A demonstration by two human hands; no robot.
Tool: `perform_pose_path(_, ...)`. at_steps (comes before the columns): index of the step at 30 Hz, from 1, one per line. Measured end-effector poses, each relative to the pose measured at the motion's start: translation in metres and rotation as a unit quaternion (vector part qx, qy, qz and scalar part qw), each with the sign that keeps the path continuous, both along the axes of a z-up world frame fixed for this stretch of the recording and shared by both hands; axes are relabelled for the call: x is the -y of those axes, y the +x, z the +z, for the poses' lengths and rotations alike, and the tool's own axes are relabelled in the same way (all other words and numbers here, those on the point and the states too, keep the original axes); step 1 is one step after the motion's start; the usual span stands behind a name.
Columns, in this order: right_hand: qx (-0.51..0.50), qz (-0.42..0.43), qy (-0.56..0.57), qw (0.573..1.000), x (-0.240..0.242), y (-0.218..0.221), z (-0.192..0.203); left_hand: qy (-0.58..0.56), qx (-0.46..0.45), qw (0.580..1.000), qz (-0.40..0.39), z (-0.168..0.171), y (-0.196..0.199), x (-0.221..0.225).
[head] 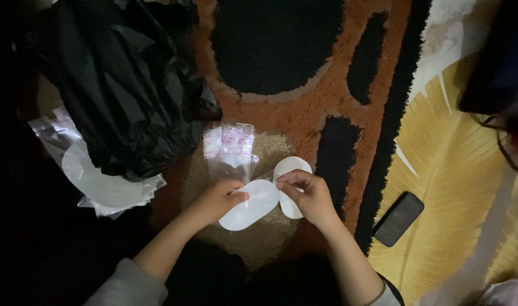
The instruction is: Manually packing individual sanitary pads into small plastic zip-lock bags while sitting on a rug.
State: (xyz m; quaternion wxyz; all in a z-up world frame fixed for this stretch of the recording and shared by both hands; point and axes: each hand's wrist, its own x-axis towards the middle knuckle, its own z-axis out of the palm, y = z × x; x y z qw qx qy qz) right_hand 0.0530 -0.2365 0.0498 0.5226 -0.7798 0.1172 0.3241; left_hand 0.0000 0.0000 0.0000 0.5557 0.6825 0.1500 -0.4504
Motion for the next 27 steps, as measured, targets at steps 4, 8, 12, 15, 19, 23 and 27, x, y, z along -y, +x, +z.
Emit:
perform_pose_path(4,0.010,0.009,-0.017,1.000,-0.003,0.003,0.006,0.001,-0.001,1.000,-0.002,0.007,0.004,-0.002)
perform_pose_path(8,0.007,0.016,-0.043,0.999,-0.008,0.005,0.016,0.043,0.001,0.998,-0.043,0.033,0.015,-0.004)
perform_pose_path(12,0.006,0.015,-0.062,0.998,-0.005,0.007,0.017,0.037,0.030,0.997,-0.052,0.013,0.004,0.002)
perform_pose_path(15,-0.005,0.026,-0.062,0.998,0.000,0.004,0.014,0.006,0.023,0.999,-0.027,0.033,0.011,-0.002)
perform_pose_path(19,-0.007,0.030,-0.065,0.997,-0.007,0.005,0.022,-0.001,0.022,0.999,-0.028,0.035,0.009,-0.003)
perform_pose_path(23,-0.004,0.037,-0.082,0.996,-0.004,0.008,0.020,-0.012,0.046,0.999,-0.019,0.013,0.004,0.002)
perform_pose_path(27,0.067,0.071,-0.050,0.994,-0.002,0.002,0.013,0.019,0.005,0.997,-0.079,0.026,0.022,-0.005)
